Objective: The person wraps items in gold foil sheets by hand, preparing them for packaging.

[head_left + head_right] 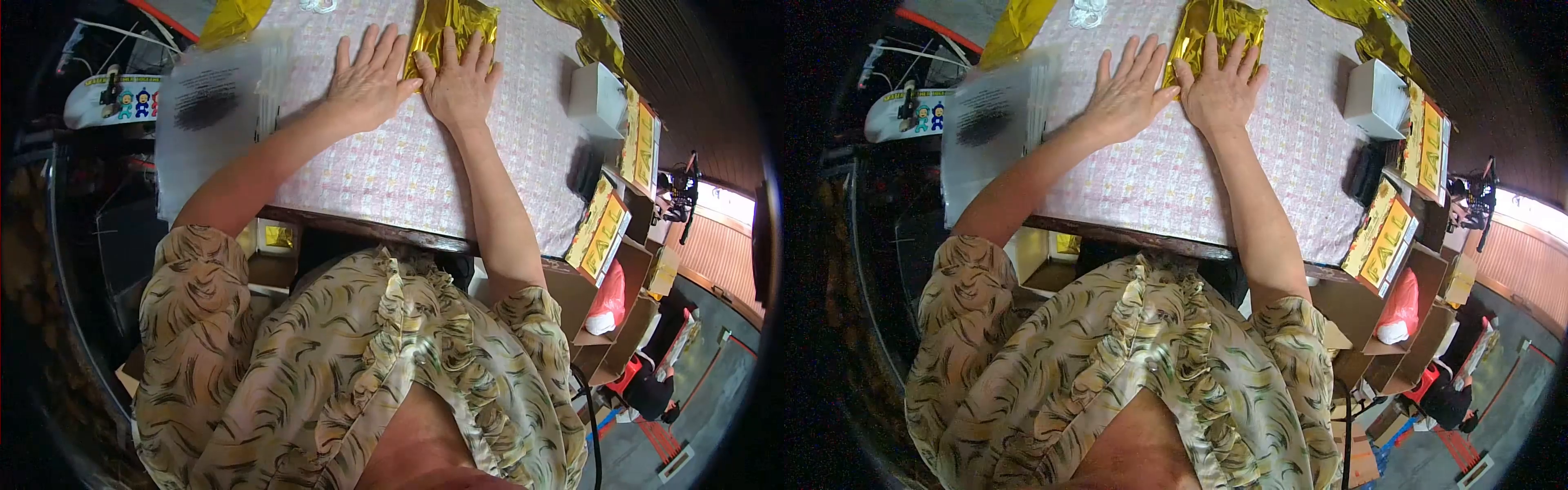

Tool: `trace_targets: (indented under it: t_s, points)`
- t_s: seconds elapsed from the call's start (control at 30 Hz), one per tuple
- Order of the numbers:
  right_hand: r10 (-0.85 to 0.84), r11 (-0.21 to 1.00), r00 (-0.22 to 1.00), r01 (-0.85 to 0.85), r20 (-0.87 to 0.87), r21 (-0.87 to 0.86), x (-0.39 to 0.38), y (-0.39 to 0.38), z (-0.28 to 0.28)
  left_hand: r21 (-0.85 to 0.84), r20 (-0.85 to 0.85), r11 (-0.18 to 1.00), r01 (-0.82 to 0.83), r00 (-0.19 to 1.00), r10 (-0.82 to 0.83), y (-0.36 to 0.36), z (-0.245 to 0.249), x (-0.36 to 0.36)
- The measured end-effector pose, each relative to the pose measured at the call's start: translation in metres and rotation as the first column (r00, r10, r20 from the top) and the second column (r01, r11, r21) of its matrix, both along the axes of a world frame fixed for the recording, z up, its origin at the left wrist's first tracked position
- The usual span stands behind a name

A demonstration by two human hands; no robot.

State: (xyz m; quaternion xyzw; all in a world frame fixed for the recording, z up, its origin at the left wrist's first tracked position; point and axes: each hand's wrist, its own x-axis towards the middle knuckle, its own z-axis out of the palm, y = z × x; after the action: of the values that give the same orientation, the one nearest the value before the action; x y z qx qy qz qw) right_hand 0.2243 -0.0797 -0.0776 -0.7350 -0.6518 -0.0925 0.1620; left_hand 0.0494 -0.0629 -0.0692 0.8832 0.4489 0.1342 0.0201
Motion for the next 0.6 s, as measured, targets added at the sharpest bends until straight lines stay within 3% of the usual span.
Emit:
trace_targets:
  t_s: [0.17,0.23,0.27,0.33,0.37,0.43,0.47,0.6]
  points:
    - [-0.011,1.0,1.0,0.011,0.018,0.015,0.0,0.003,-0.001,-0.031,0.144,0.999,0.038,0.989,-0.033,0.029,0.004,0.0]
    - [-0.02,1.0,1.0,0.02,0.016,0.016,-0.001,0.003,0.001,-0.175,0.488,0.977,0.123,0.873,-0.023,0.069,0.005,0.005]
    - [-0.02,1.0,1.0,0.02,0.019,0.019,-0.002,0.003,0.002,-0.178,0.485,0.976,0.125,0.874,-0.024,0.08,0.011,0.011]
    - [-0.018,1.0,1.0,0.017,0.017,0.023,-0.002,0.001,0.002,-0.292,0.597,0.955,-0.04,0.773,0.215,0.098,0.037,0.031]
    - [-0.012,0.999,1.0,0.012,0.018,0.034,-0.002,0.002,0.003,-0.291,0.599,0.956,-0.041,0.771,0.215,0.103,0.052,0.037]
    - [-0.018,0.999,0.999,0.017,0.032,0.03,-0.003,0.003,0.003,-0.412,0.316,0.9,-0.143,0.904,0.288,0.112,0.073,0.046]
    - [-0.029,0.999,0.999,0.028,0.043,0.022,-0.003,0.002,0.003,-0.412,0.317,0.9,-0.143,0.904,0.288,0.119,0.063,0.047]
    - [-0.028,0.999,0.999,0.027,0.034,0.025,-0.003,0.002,0.004,-0.561,0.6,0.812,0.161,0.755,0.265,0.162,0.016,0.068]
